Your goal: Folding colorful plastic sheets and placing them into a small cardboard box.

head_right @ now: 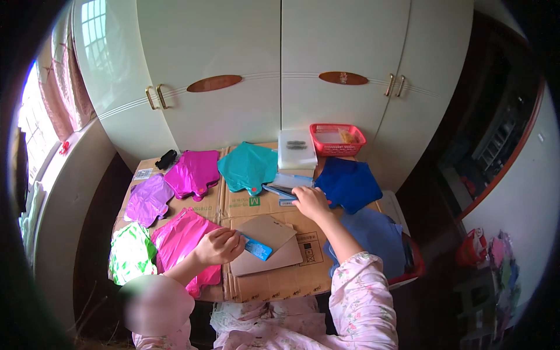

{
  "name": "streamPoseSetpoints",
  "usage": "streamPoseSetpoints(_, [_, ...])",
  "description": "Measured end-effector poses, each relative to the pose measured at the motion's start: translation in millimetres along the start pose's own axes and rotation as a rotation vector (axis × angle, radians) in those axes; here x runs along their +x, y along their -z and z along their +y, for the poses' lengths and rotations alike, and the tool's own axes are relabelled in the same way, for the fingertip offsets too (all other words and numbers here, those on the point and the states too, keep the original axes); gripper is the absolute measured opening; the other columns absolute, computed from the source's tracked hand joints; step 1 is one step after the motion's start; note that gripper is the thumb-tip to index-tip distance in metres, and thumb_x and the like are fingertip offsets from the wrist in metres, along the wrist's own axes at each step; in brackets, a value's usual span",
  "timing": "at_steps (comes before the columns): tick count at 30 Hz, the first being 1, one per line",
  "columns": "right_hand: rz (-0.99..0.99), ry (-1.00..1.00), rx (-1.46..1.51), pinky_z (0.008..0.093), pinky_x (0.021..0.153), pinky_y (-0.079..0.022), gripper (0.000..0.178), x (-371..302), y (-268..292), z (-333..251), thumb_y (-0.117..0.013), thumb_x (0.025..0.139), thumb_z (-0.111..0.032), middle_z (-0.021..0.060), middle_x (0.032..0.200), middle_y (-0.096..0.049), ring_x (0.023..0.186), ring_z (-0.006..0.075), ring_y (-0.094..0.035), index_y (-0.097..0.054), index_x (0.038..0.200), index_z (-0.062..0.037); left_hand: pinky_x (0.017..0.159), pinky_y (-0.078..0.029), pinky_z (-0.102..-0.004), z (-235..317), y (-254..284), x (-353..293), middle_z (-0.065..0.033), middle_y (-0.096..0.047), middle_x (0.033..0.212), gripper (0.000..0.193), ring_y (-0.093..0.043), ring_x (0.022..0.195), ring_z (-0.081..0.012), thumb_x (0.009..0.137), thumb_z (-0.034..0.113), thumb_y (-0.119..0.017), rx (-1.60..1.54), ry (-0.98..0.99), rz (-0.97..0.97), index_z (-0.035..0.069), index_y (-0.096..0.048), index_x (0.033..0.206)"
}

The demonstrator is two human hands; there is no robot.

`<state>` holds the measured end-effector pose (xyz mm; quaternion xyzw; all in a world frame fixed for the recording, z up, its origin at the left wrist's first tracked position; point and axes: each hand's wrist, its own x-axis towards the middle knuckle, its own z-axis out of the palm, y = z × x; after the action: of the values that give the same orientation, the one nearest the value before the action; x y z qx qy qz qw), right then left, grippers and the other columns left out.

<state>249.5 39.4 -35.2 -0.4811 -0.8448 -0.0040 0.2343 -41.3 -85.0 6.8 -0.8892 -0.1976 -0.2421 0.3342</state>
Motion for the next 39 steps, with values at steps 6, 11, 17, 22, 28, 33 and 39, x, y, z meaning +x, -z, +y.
streamPoseSetpoints(6, [-0.041, 0.012, 0.032, 0.0383, 0.068, -0.046, 0.013, 7, -4, 6, -0.064, 0.076, -0.02, 0.0081, 0.081, -0.064, 0.077, 0.0268, -0.061, -0.061, 0.081, -0.0083, 0.065, -0.051, -0.0273, 3, -10, -4, -0.0042, -0.056, 0.076, 0.016, -0.06, 0.07, -0.0145, 0.065, 0.008, -0.063, 0.022, 0.013, -0.057, 0.005, -0.058, 0.08])
streamPoseSetpoints(11, [-0.067, -0.063, 0.042, 0.0381, 0.068, -0.046, 0.012, 10, 1, 7, -0.061, 0.077, -0.02, 0.0072, 0.08, -0.064, 0.077, 0.0257, -0.062, -0.062, 0.079, -0.0085, 0.057, -0.046, -0.027, 6, -31, 8, -0.001, -0.05, 0.068, 0.008, -0.055, 0.061, -0.0139, 0.065, 0.013, -0.06, -0.002, 0.054, -0.152, 0.01, -0.054, 0.069])
streamPoseSetpoints(17, [-0.089, -0.075, 0.039, 0.0371, 0.068, -0.046, 0.012, 16, 3, 3, -0.06, 0.078, -0.019, 0.0061, 0.082, -0.065, 0.078, 0.0248, -0.061, -0.062, 0.082, -0.0086, 0.056, -0.047, -0.0284, -10, -86, 18, -0.0011, -0.048, 0.066, 0.008, -0.057, 0.062, -0.0147, 0.067, 0.015, -0.06, -0.104, 0.13, -0.252, 0.01, -0.053, 0.069])
streamPoseSetpoints(22, [-0.035, -0.055, 0.028, 0.0368, 0.067, -0.045, 0.01, 12, -2, 4, -0.061, 0.078, -0.019, 0.0049, 0.079, -0.064, 0.076, 0.0244, -0.061, -0.062, 0.08, -0.0092, 0.064, -0.052, -0.0343, -24, -119, 37, -0.0019, -0.054, 0.086, 0.023, -0.06, 0.074, -0.0202, 0.07, 0.021, -0.064, -0.171, 0.323, -0.393, 0.012, -0.056, 0.088])
streamPoseSetpoints(28, [-0.035, -0.067, 0.052, 0.0373, 0.067, -0.045, 0.01, 11, -6, 6, -0.062, 0.077, -0.019, 0.0051, 0.08, -0.064, 0.076, 0.0245, -0.061, -0.061, 0.08, -0.0096, 0.065, -0.052, -0.0338, -38, -131, 44, -0.0022, -0.057, 0.086, 0.031, -0.058, 0.089, -0.0215, 0.07, 0.03, -0.069, -0.347, 0.313, -0.479, 0.014, -0.058, 0.094])
streamPoseSetpoints(33, [-0.036, -0.072, 0.042, 0.0382, 0.068, -0.047, 0.011, 8, -8, 6, -0.063, 0.076, -0.02, 0.0057, 0.081, -0.063, 0.077, 0.0257, -0.061, -0.061, 0.08, -0.0097, 0.064, -0.052, -0.0338, -38, -142, 55, -0.0018, -0.057, 0.085, 0.031, -0.058, 0.088, -0.0201, 0.069, 0.03, -0.07, -0.254, 0.394, -0.491, 0.015, -0.059, 0.095])
streamPoseSetpoints(39, [-0.034, -0.086, 0.048, 0.0389, 0.068, -0.048, 0.013, 8, -7, 5, -0.063, 0.075, -0.02, 0.0066, 0.082, -0.064, 0.077, 0.0272, -0.061, -0.061, 0.081, -0.0093, 0.065, -0.051, -0.0333, -38, -163, 60, -0.0021, -0.057, 0.086, 0.029, -0.059, 0.088, -0.0198, 0.068, 0.028, -0.07, -0.25, 0.442, -0.453, 0.015, -0.059, 0.091])
